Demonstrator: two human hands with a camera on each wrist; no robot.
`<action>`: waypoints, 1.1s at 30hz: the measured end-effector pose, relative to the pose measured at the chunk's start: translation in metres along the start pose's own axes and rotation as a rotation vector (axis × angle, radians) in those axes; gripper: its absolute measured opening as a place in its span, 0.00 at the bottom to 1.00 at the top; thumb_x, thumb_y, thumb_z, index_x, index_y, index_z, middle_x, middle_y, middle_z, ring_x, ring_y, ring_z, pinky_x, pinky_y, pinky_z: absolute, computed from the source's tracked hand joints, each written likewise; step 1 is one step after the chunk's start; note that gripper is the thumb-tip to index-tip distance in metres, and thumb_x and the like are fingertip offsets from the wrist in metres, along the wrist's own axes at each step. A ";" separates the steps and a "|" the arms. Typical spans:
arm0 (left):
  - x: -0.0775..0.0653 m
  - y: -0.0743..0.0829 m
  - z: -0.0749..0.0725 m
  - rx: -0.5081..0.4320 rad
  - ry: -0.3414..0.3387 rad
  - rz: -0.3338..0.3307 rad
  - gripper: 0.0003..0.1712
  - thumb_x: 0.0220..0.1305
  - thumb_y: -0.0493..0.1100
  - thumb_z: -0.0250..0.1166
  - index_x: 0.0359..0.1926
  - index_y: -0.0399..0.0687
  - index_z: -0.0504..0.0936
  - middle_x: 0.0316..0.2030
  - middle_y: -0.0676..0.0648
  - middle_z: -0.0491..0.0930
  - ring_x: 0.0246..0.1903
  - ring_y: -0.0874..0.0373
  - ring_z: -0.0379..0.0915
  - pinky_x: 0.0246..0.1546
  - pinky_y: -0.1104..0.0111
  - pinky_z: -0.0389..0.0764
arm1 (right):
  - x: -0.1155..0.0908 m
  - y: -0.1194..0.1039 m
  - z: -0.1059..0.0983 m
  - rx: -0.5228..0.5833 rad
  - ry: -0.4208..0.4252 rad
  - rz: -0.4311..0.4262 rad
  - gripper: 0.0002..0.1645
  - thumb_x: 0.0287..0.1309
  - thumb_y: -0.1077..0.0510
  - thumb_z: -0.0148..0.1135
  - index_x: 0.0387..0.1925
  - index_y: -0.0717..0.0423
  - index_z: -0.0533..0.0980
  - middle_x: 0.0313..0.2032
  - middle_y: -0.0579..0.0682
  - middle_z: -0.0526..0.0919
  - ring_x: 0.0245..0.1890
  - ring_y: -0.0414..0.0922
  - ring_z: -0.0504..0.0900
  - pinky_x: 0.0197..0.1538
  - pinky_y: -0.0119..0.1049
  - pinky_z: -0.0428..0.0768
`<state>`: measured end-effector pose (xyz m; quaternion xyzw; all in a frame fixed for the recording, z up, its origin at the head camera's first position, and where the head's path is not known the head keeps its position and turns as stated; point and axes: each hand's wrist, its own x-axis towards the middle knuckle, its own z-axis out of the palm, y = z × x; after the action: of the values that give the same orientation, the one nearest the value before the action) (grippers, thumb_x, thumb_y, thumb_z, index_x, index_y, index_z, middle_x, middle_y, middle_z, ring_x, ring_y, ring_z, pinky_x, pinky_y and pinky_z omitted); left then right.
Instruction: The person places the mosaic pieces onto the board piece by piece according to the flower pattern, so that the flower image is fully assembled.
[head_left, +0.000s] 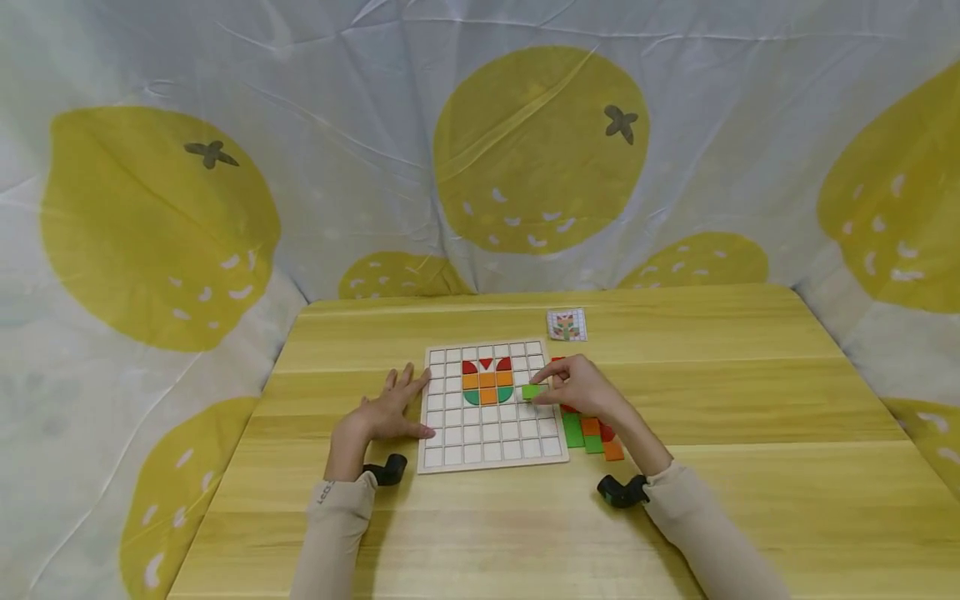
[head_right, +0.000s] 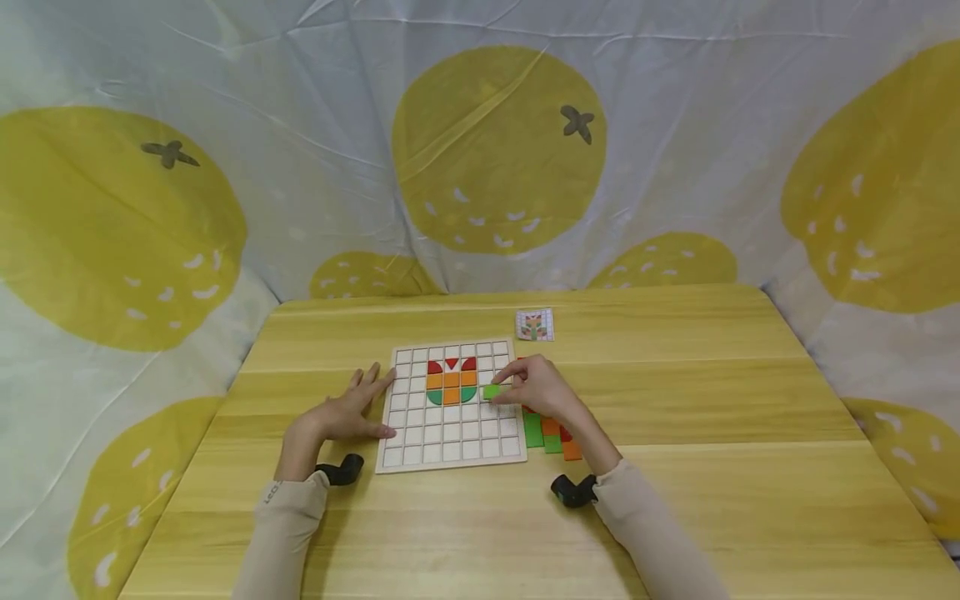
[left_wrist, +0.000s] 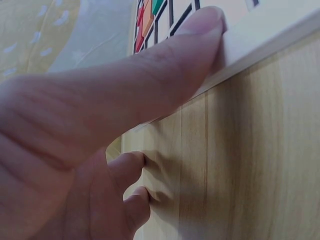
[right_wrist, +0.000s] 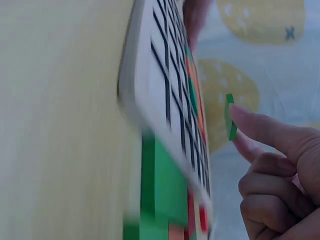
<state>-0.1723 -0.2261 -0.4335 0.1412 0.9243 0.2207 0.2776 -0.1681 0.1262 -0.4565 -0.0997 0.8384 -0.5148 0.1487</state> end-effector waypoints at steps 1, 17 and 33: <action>0.000 0.000 0.000 0.003 0.000 0.001 0.60 0.65 0.54 0.73 0.84 0.50 0.44 0.83 0.35 0.28 0.81 0.32 0.20 0.66 0.18 0.32 | 0.002 -0.004 0.007 0.002 -0.008 -0.006 0.15 0.53 0.58 0.80 0.43 0.56 0.88 0.17 0.43 0.59 0.20 0.40 0.57 0.26 0.30 0.60; 0.001 0.002 -0.002 0.004 -0.009 -0.007 0.59 0.65 0.53 0.72 0.84 0.51 0.43 0.83 0.36 0.26 0.81 0.33 0.18 0.67 0.19 0.31 | 0.014 -0.014 0.053 -0.026 -0.038 -0.003 0.12 0.48 0.61 0.82 0.37 0.56 0.89 0.13 0.42 0.62 0.17 0.38 0.59 0.24 0.28 0.57; -0.005 0.004 -0.001 -0.022 0.009 0.002 0.60 0.62 0.54 0.74 0.84 0.48 0.46 0.82 0.33 0.29 0.81 0.30 0.21 0.66 0.18 0.32 | 0.010 -0.011 0.053 0.015 -0.058 -0.055 0.11 0.51 0.63 0.80 0.40 0.57 0.90 0.12 0.41 0.63 0.16 0.38 0.59 0.24 0.27 0.59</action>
<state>-0.1679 -0.2246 -0.4283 0.1382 0.9229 0.2318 0.2748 -0.1589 0.0741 -0.4707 -0.1365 0.8269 -0.5216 0.1597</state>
